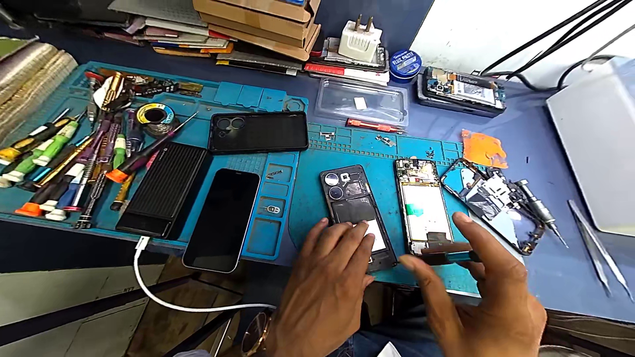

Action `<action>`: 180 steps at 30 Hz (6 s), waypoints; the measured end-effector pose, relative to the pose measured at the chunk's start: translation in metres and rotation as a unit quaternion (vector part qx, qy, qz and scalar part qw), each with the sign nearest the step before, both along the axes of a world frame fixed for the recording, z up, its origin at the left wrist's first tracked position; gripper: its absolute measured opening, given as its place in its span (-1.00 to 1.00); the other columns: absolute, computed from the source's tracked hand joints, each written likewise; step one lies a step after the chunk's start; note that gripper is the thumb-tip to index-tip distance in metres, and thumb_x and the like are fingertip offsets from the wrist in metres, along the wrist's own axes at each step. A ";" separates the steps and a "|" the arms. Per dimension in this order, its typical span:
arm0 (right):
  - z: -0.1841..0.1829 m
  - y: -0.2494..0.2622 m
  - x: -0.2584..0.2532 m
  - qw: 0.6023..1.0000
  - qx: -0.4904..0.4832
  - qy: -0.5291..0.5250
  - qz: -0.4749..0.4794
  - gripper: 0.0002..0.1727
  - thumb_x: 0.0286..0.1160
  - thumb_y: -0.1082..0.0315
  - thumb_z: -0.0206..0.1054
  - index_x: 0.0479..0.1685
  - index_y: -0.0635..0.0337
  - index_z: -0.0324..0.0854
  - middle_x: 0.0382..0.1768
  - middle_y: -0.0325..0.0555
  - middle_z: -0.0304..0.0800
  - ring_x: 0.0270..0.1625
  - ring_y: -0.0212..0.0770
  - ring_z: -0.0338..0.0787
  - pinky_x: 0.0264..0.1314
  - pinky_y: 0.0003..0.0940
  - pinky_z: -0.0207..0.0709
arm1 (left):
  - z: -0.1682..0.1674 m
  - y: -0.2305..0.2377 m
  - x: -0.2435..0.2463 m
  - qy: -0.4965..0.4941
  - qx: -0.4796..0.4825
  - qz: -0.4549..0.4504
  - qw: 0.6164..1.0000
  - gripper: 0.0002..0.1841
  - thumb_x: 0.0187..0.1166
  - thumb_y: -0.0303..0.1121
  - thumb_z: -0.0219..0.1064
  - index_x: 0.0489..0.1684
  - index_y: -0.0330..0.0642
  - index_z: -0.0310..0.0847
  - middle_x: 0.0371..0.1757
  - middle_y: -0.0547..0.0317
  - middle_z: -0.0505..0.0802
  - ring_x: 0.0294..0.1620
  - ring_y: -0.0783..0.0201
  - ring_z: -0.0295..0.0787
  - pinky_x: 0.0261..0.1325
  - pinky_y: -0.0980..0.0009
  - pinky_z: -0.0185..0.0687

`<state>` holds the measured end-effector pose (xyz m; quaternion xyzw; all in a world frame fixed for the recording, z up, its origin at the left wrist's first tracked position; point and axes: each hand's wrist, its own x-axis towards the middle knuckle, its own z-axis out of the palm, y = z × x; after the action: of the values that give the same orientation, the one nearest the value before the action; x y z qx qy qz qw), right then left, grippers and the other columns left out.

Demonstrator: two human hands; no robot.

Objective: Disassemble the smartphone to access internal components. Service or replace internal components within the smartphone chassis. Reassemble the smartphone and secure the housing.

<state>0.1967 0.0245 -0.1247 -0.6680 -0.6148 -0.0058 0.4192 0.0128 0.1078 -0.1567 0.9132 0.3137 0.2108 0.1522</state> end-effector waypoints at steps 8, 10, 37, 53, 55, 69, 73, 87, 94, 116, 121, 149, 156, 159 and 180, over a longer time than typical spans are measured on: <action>-0.004 -0.003 -0.002 0.999 0.004 0.034 0.008 -0.32 0.59 0.35 0.39 0.72 -0.01 0.28 0.02 -0.17 0.90 0.02 -0.23 0.93 0.04 -0.28 0.90 | 0.000 -0.003 0.001 -0.006 -0.002 0.011 1.000 -0.52 0.74 0.03 0.14 0.43 -0.03 0.68 0.62 0.28 0.63 0.71 0.18 0.42 0.81 -0.08 0.11; -0.007 -0.005 -0.004 0.996 0.035 0.082 -0.001 -0.29 0.55 0.38 0.42 0.72 0.06 0.25 -0.02 -0.14 0.91 -0.03 -0.18 0.94 -0.01 -0.25 0.90 | 0.001 -0.004 0.000 -0.030 -0.009 0.017 0.999 -0.54 0.72 0.02 0.18 0.39 -0.01 0.71 0.57 0.29 0.68 0.69 0.17 0.44 0.80 -0.09 0.14; 0.008 -0.016 -0.045 0.901 0.164 0.402 0.011 -0.15 0.56 0.46 0.42 0.76 -0.10 -0.05 0.02 -0.18 0.93 -0.06 -0.07 0.98 -0.04 -0.23 0.94 | 0.012 -0.013 0.000 -0.458 -0.281 0.007 0.844 -0.78 0.72 -0.23 0.30 -0.18 -0.20 0.73 -0.16 0.19 0.84 0.00 0.35 0.83 0.15 0.39 0.80; 0.014 -0.013 -0.044 0.933 0.156 0.291 0.141 -0.27 0.56 0.53 0.38 0.68 -0.24 0.27 0.25 -0.21 0.88 0.20 -0.05 0.92 0.33 -0.20 0.83 | 0.022 -0.013 -0.002 -0.487 -0.578 -0.015 0.655 -0.83 0.74 -0.45 0.21 -0.21 -0.31 0.71 -0.33 0.18 0.83 -0.37 0.46 0.75 -0.24 0.55 0.73; 0.014 -0.015 -0.043 0.937 0.144 0.279 0.152 -0.35 0.58 0.55 0.35 0.63 -0.18 0.35 0.28 -0.19 0.86 0.24 -0.06 0.90 0.36 -0.21 0.80 | 0.021 -0.013 -0.002 -0.486 -0.580 -0.010 0.654 -0.83 0.73 -0.45 0.22 -0.21 -0.31 0.71 -0.34 0.19 0.83 -0.38 0.46 0.75 -0.26 0.56 0.73; 0.017 0.012 -0.013 0.958 0.152 0.232 0.074 -0.23 0.61 0.41 0.38 0.79 -0.14 0.12 0.33 -0.15 0.80 0.18 -0.03 0.91 0.21 -0.20 0.86 | 0.010 -0.003 0.001 -0.257 -0.218 0.038 0.941 -0.65 0.79 -0.16 0.17 0.31 -0.07 0.75 0.18 0.29 0.82 0.19 0.41 0.74 0.22 0.40 0.71; 0.019 0.058 0.007 0.978 0.096 0.160 0.089 -0.16 0.59 0.47 0.33 0.84 -0.04 -0.03 0.29 -0.11 0.80 0.20 -0.04 0.88 0.19 -0.13 0.84 | 0.004 0.001 0.011 -0.042 -0.021 0.035 0.998 -0.47 0.75 0.02 0.14 0.53 -0.09 0.60 0.69 0.19 0.57 0.78 0.12 0.31 0.79 -0.04 0.19; 0.006 0.100 0.008 0.986 0.027 0.101 0.129 -0.20 0.54 0.61 0.27 0.81 0.23 0.04 0.33 0.05 0.77 0.25 0.00 0.86 0.27 -0.12 0.83 | -0.006 -0.001 0.016 0.011 0.011 0.035 0.999 -0.35 0.77 0.09 0.04 0.64 -0.20 0.49 0.77 0.12 0.47 0.84 0.08 0.21 0.85 0.08 0.11; 0.018 0.104 0.016 0.981 -0.032 0.044 0.187 -0.22 0.52 0.60 0.18 0.81 0.15 0.09 0.38 -0.03 0.76 0.33 -0.09 0.83 0.33 -0.18 0.81 | -0.008 -0.001 0.016 0.006 0.007 0.033 0.999 -0.35 0.76 0.09 0.06 0.65 -0.20 0.48 0.76 0.11 0.48 0.84 0.08 0.22 0.84 0.13 0.15; 0.023 0.064 0.019 0.936 0.032 0.335 0.101 -0.07 0.45 0.51 0.40 0.84 -0.14 0.03 0.01 -0.14 0.88 -0.10 -0.16 0.94 -0.05 -0.29 0.89 | 0.009 0.019 -0.001 -0.245 -0.092 0.088 0.961 -0.75 0.63 -0.21 0.37 0.16 0.00 0.82 0.22 0.36 0.86 0.34 0.37 0.73 0.38 0.32 0.69; 0.024 0.048 0.009 0.915 0.019 0.389 0.104 -0.09 0.45 0.47 0.41 0.84 -0.13 0.06 -0.03 -0.04 0.88 -0.14 -0.12 0.95 -0.13 -0.29 0.90 | 0.018 0.020 0.001 -0.316 -0.146 0.072 0.935 -0.86 0.53 -0.24 0.48 -0.07 0.03 0.88 -0.01 0.46 0.88 0.09 0.46 0.76 0.12 0.44 0.73; 0.028 0.024 -0.011 0.949 0.072 0.236 0.196 -0.10 0.48 0.53 0.44 0.81 -0.18 0.08 0.08 -0.06 0.89 0.05 0.07 0.92 0.11 -0.13 0.89 | 0.013 0.012 -0.005 -0.319 -0.156 0.056 0.933 -0.93 0.53 -0.28 0.48 -0.32 0.00 0.83 -0.19 0.47 0.87 0.02 0.47 0.77 0.09 0.46 0.73; 0.021 0.021 -0.015 0.951 0.099 0.241 0.168 -0.07 0.43 0.49 0.52 0.80 -0.19 0.11 0.04 -0.14 0.88 -0.02 0.00 0.93 0.06 -0.15 0.91 | 0.013 0.012 -0.009 -0.307 -0.157 0.051 0.937 -0.85 0.49 -0.22 0.53 -0.14 -0.01 0.84 -0.06 0.44 0.87 0.09 0.45 0.75 0.12 0.45 0.73; 0.017 0.016 -0.017 0.956 0.093 0.233 0.154 -0.06 0.44 0.46 0.52 0.82 -0.23 0.09 0.05 -0.17 0.90 -0.02 -0.03 0.94 0.04 -0.19 0.91 | 0.009 0.016 -0.017 -0.204 -0.121 0.024 0.971 -0.53 0.49 -0.01 0.51 0.31 0.02 0.74 0.37 0.41 0.76 0.47 0.37 0.59 0.46 0.29 0.61; -0.016 0.007 -0.029 0.978 0.043 0.098 0.177 -0.32 0.54 0.38 0.45 0.65 -0.29 0.36 0.07 -0.24 0.90 0.07 -0.18 0.93 0.08 -0.34 0.89 | -0.013 0.015 -0.024 -0.087 -0.038 -0.028 0.995 -0.64 0.60 -0.11 0.37 0.28 0.00 0.77 0.58 0.30 0.67 0.79 0.18 0.30 0.86 0.03 0.11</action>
<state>0.1678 0.0318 -0.1407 -0.5272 -0.6789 0.1077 0.4996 -0.0114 0.1225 -0.1699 0.8937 0.2811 0.2727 0.2189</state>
